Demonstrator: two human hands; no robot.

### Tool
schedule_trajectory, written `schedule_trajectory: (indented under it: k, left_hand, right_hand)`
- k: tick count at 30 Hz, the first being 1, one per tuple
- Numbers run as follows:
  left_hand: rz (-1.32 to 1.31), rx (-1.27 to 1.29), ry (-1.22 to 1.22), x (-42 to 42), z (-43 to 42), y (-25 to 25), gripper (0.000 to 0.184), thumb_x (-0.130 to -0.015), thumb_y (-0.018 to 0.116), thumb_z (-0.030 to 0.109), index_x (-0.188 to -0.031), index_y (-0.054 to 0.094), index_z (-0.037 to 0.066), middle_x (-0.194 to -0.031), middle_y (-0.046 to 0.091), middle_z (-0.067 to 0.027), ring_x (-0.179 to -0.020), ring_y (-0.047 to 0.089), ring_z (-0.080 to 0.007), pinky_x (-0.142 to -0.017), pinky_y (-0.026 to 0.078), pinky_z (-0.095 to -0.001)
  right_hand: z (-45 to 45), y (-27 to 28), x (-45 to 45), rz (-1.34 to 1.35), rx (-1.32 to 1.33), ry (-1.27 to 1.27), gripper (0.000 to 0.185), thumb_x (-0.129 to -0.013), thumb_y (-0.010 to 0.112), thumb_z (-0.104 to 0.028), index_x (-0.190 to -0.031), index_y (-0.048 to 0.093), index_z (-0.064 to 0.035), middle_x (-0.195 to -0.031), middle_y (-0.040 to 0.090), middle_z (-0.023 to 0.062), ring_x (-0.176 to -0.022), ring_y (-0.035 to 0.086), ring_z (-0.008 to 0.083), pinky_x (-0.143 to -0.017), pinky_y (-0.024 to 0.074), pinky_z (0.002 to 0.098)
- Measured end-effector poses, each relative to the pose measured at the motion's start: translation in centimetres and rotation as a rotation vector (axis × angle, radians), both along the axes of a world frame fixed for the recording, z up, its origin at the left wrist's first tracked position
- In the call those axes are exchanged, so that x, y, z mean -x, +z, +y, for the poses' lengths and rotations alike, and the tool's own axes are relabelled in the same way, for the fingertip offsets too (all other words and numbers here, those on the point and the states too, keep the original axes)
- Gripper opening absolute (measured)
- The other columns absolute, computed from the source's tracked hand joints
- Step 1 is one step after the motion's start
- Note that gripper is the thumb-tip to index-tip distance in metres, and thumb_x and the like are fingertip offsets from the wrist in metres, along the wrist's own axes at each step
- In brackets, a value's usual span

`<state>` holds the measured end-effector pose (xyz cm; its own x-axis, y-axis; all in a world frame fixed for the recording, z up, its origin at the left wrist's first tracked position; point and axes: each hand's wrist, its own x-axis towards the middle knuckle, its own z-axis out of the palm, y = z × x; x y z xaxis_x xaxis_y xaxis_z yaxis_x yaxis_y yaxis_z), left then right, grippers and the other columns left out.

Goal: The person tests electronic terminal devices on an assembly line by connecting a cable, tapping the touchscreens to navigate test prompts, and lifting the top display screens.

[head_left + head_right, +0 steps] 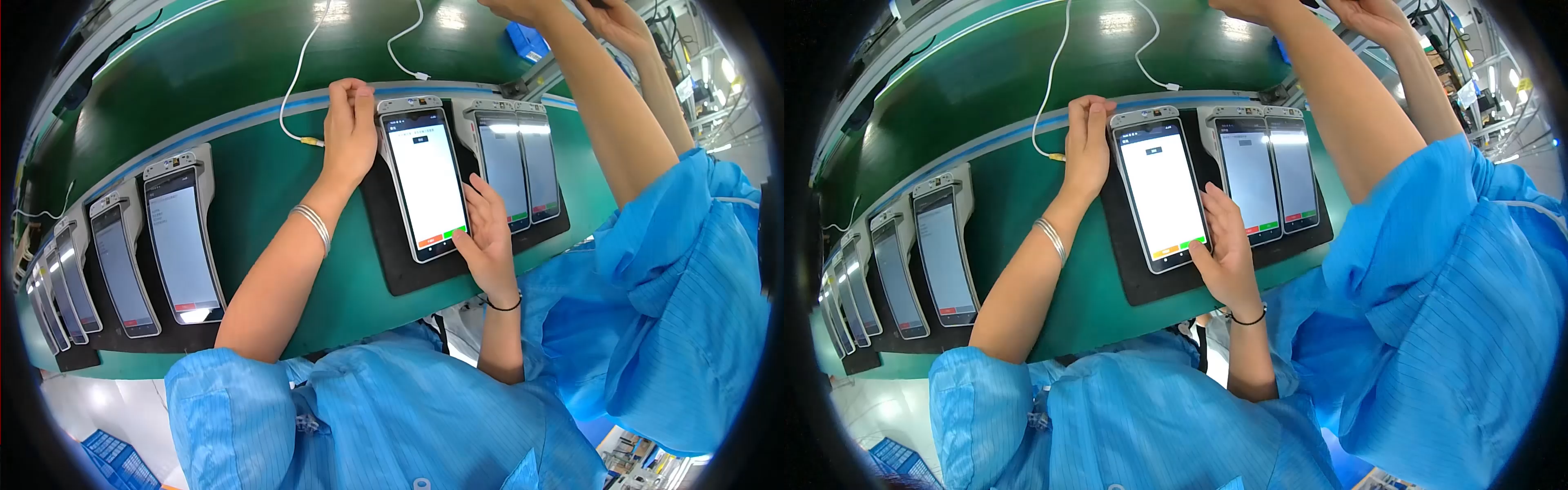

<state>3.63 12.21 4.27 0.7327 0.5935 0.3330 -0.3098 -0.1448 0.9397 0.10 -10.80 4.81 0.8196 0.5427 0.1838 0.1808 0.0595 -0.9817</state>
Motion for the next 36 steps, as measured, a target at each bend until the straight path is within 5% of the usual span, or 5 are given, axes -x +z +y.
schedule_trajectory:
  k: [15,20,31,32,36]
  left_hand:
    - [0.000,-0.055,0.020,-0.2,0.1,-0.4,0.027,-0.100,0.040,0.026,-0.108,0.046,0.001,-0.099,0.061,-0.0114,-0.067,0.053,-0.0119,-0.060,0.044,-0.0262]
    - [0.018,-0.091,0.048,-0.3,0.2,-0.6,0.031,-0.100,0.040,0.029,-0.111,0.046,0.001,-0.105,0.062,-0.0175,-0.093,0.059,-0.0254,-0.085,0.044,-0.0336]
    - [0.051,-0.086,0.023,-0.3,0.4,-1.0,0.030,-0.101,0.037,0.028,-0.112,0.046,0.002,-0.110,0.061,-0.0191,-0.103,0.058,-0.0269,-0.092,0.042,-0.0337]
    - [0.052,-0.084,0.021,-0.2,0.4,-1.0,0.030,-0.101,0.037,0.028,-0.112,0.046,0.002,-0.110,0.061,-0.0192,-0.104,0.058,-0.0271,-0.092,0.041,-0.0337]
    - [0.016,-0.066,0.012,-0.6,0.7,-1.5,0.028,-0.101,0.038,0.026,-0.112,0.046,0.001,-0.108,0.060,-0.0165,-0.103,0.056,-0.0230,-0.094,0.040,-0.0330]
  right_hand:
    - [0.3,0.4,0.5,-0.006,-0.006,0.001,0.066,-0.079,0.045,0.015,-0.141,0.025,0.0052,-0.141,0.036,0.0187,-0.133,0.036,0.0233,-0.110,0.0248,0.0323]
    - [0.3,0.2,0.3,0.018,-0.039,0.008,0.065,-0.079,0.044,0.015,-0.141,0.025,0.0053,-0.141,0.038,0.0190,-0.133,0.036,0.0231,-0.110,0.0247,0.0320]
    - [-0.1,-0.8,0.1,-0.018,-0.030,0.044,0.069,-0.078,0.046,0.016,-0.142,0.023,0.0035,-0.144,0.033,0.0158,-0.136,0.032,0.0238,-0.112,0.0221,0.0349]
    - [0.1,-0.6,0.2,-0.060,-0.035,0.006,0.065,-0.078,0.046,0.014,-0.140,0.027,0.0051,-0.138,0.040,0.0181,-0.132,0.039,0.0234,-0.109,0.0305,0.0333]
    - [0.0,-1.2,-0.1,-0.051,-0.050,0.014,0.065,-0.078,0.047,0.013,-0.139,0.029,0.0031,-0.137,0.041,0.0169,-0.131,0.040,0.0219,-0.107,0.0331,0.0323]
